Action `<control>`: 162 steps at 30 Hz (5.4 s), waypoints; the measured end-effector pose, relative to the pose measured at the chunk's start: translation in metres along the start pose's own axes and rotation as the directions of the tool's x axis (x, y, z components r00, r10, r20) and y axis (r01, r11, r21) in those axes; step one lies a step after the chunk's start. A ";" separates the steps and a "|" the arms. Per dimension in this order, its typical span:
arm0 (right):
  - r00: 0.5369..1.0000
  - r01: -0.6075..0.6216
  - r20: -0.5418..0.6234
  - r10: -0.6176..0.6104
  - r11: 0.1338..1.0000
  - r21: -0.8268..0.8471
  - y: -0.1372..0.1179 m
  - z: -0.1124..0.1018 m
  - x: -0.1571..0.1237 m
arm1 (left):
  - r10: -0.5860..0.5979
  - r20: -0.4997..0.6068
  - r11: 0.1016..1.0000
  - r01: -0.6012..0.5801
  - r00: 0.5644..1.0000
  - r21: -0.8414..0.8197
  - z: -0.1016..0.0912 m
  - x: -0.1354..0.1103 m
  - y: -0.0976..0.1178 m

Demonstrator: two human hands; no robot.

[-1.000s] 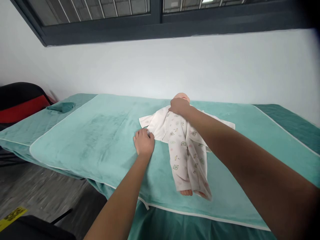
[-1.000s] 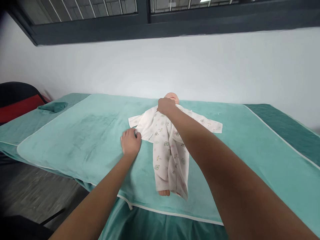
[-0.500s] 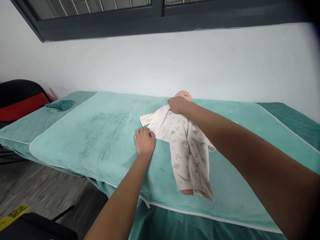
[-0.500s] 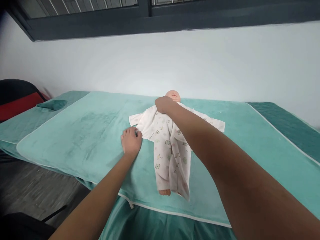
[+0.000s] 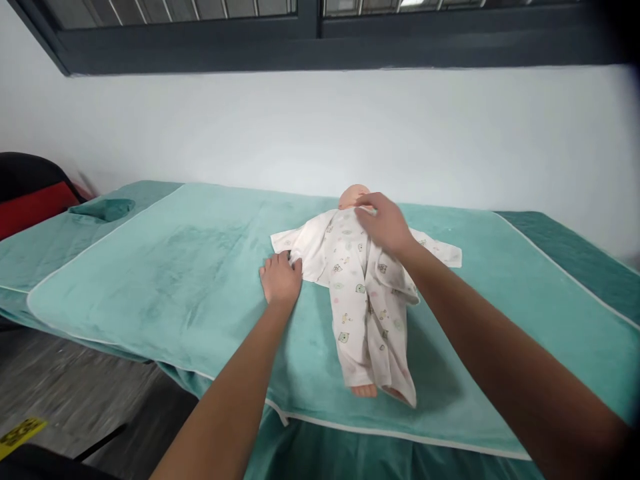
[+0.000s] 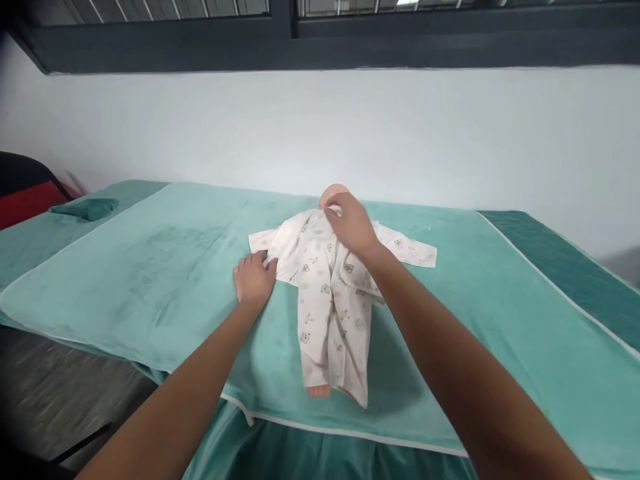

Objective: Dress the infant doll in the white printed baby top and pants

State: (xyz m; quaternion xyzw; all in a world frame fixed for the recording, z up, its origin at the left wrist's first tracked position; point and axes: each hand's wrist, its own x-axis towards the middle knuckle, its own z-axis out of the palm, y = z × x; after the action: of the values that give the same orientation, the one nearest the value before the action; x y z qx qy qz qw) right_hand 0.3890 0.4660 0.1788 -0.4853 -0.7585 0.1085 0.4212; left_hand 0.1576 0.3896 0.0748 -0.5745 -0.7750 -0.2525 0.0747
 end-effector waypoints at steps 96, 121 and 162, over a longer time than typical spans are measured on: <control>0.997 -0.030 -0.075 0.026 0.998 -0.051 -0.017 -0.010 -0.012 | 0.011 -0.134 0.969 -0.044 0.991 -0.243 0.015 0.040 -0.014; 0.998 -0.058 0.012 0.059 0.995 -0.079 -0.053 -0.031 -0.289 | 0.538 0.011 0.650 -0.406 0.843 -0.643 -0.086 -0.194 0.041; 0.955 -0.273 -0.154 0.252 0.952 -0.136 -0.031 -0.014 -0.277 | 0.329 -0.084 0.743 -0.313 0.940 -0.591 -0.055 -0.175 0.029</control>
State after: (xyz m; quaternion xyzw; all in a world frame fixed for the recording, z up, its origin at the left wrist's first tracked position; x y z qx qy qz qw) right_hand 0.4278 0.2178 0.0574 -0.6196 -0.6629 0.0711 0.4143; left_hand 0.2326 0.2199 0.0598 -0.6964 -0.5463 -0.4588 -0.0775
